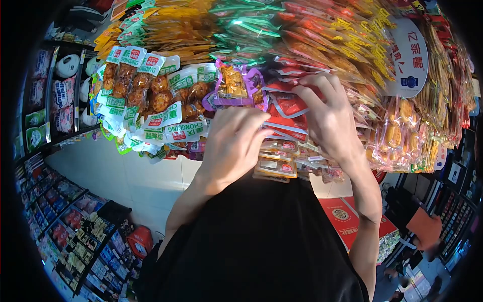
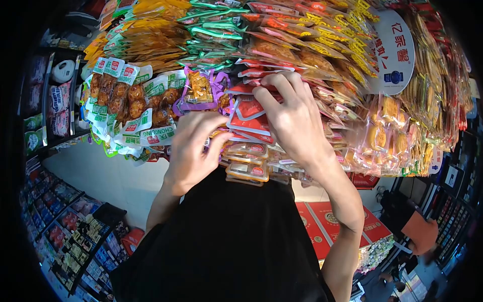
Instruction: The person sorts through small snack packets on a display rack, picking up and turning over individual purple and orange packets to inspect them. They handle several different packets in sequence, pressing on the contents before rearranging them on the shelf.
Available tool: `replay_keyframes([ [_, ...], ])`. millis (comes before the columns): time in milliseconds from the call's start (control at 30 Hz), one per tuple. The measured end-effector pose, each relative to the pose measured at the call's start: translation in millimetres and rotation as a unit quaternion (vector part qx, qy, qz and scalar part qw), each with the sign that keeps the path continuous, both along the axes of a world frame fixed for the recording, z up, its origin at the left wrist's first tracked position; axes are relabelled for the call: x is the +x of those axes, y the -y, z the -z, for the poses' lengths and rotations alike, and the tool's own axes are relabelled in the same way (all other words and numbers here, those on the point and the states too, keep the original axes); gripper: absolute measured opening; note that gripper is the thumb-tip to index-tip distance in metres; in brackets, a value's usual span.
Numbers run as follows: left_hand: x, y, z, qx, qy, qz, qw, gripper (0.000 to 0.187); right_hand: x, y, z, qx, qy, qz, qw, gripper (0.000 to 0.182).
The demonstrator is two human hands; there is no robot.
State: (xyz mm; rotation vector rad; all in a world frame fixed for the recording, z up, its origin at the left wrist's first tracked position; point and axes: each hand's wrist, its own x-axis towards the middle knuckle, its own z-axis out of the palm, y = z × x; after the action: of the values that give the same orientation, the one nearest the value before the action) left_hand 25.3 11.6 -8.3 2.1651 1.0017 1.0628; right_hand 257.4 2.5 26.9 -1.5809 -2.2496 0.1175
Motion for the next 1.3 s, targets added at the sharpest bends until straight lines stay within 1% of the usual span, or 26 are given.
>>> replay_keyframes([
  [67, 4.1, 4.0, 4.3, -0.028, -0.116, 0.058, 0.991, 0.033, 0.4, -1.9, 2.2, 0.013, -0.007, -0.013, 1.000, 0.036],
  [133, 7.7, 8.0, 11.1, -0.033, -0.130, 0.069, 0.989, 0.032, 0.2, -1.0, 2.6, 0.019, -0.003, -0.018, 1.000, 0.035],
  [200, 11.9, 6.6, 16.4, -0.008, -0.168, 0.071, 0.983, 0.031, -0.1, 1.0, 2.2, 0.023, 0.006, -0.024, 0.999, 0.035],
  [267, 15.1, 0.6, 18.4, -0.008, -0.164, 0.070, 0.984, 0.030, -0.8, 4.6, 0.0, 0.025, 0.018, -0.037, 0.999, 0.037],
  [333, 18.0, -3.2, 22.9, -0.008, -0.132, 0.066, 0.989, 0.030, -2.2, 10.2, -3.7, 0.025, 0.031, -0.048, 0.998, 0.038],
  [367, 17.9, -5.6, 20.6, 0.012, -0.133, 0.060, 0.989, 0.024, -3.4, 13.3, -6.1, 0.009, 0.037, -0.049, 0.998, 0.039],
  [433, 16.9, -8.8, 20.7, 0.011, -0.125, 0.065, 0.990, 0.023, -2.9, 18.8, -5.4, -0.025, 0.041, -0.052, 0.998, 0.041],
  [500, 17.3, -11.6, 19.4, 0.010, -0.119, 0.068, 0.991, 0.021, -1.7, 20.9, -1.5, -0.025, 0.040, -0.053, 0.997, 0.041],
  [667, 21.7, -11.4, 23.5, 0.016, -0.087, 0.036, 0.995, 0.016, 1.5, 24.8, 8.5, -0.018, 0.030, -0.061, 0.998, 0.042],
  [800, 19.3, -10.0, 26.4, 0.001, -0.087, 0.034, 0.996, 0.017, 2.0, 27.5, 10.5, 0.010, -0.009, -0.118, 0.993, 0.041],
  [867, 18.6, -8.9, 26.3, 0.001, -0.065, 0.017, 0.998, 0.020, -1.2, 32.2, 9.9, 0.016, -0.021, -0.140, 0.990, 0.041],
  [933, 13.9, -8.2, 27.7, -0.020, -0.052, 0.022, 0.998, 0.021, -6.1, 36.6, 8.7, -0.061, -0.156, -0.081, 0.983, 0.044],
  [967, 12.2, -7.8, 28.1, -0.039, -0.038, 0.029, 0.998, 0.022, -5.4, 36.2, 11.6, -0.062, -0.156, -0.082, 0.982, 0.044],
  [1033, 12.2, -4.4, 25.7, -0.053, -0.017, 0.011, 0.998, 0.020, -2.5, 35.8, 19.7, -0.042, -0.044, -0.079, 0.995, 0.037],
  [1067, 12.3, -2.7, 24.9, -0.066, 0.004, -0.006, 0.998, 0.019, -1.6, 34.7, 18.9, -0.042, -0.045, -0.079, 0.995, 0.037],
  [1133, 12.0, -0.4, 26.7, -0.070, 0.012, -0.010, 0.997, 0.017, -0.5, 32.3, 14.6, -0.044, 0.025, -0.092, 0.994, 0.025],
  [1167, 11.7, 0.9, 27.9, -0.072, 0.021, -0.015, 0.997, 0.016, -1.0, 31.6, 13.0, -0.045, 0.025, -0.092, 0.994, 0.025],
  [1233, 10.4, 5.7, 29.6, -0.068, 0.012, -0.013, 0.998, 0.017, -3.3, 30.1, 10.9, -0.041, 0.035, -0.086, 0.995, 0.018],
  [1300, 9.0, 10.0, 30.1, -0.064, 0.002, -0.012, 0.998, 0.018, -4.5, 28.7, 11.8, -0.034, 0.029, -0.077, 0.996, 0.018],
])
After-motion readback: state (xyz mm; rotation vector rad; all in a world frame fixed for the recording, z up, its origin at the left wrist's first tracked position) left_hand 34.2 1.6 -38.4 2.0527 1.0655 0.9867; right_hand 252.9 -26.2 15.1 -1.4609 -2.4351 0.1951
